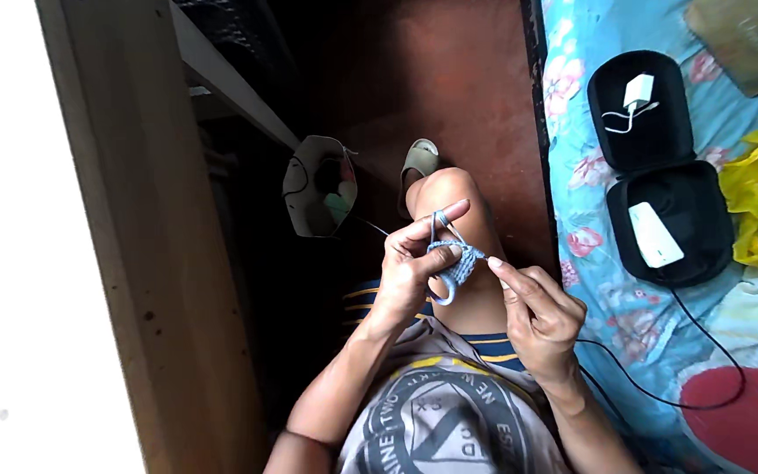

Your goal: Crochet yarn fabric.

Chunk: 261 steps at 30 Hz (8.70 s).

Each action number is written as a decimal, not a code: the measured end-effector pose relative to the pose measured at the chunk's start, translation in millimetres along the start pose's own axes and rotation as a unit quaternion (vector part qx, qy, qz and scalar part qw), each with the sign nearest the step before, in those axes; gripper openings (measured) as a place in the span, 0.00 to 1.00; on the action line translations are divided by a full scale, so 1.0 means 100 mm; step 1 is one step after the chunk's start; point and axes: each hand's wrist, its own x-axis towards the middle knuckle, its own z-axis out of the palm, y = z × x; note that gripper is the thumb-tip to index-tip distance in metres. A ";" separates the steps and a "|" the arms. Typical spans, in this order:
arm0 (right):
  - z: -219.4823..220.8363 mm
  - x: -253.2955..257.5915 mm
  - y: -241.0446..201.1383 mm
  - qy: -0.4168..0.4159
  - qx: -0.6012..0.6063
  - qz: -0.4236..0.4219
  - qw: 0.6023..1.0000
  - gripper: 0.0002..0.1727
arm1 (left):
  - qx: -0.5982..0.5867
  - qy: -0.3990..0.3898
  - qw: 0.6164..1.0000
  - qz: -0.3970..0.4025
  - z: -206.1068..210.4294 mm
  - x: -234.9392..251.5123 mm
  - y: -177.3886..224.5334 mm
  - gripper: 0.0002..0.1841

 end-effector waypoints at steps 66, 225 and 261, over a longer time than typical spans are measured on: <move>-0.04 -0.01 0.09 -0.032 0.157 0.083 0.984 0.10 | 0.057 -0.029 0.998 0.002 -0.03 0.04 0.05 0.22; -0.01 -0.03 0.04 0.030 -0.023 -0.051 0.998 0.10 | 0.075 -0.031 0.996 0.028 -0.03 0.01 0.08 0.24; -0.05 0.22 -0.09 -0.092 0.371 0.292 0.877 0.08 | 0.340 -0.027 0.885 0.316 0.08 -0.02 -0.30 0.20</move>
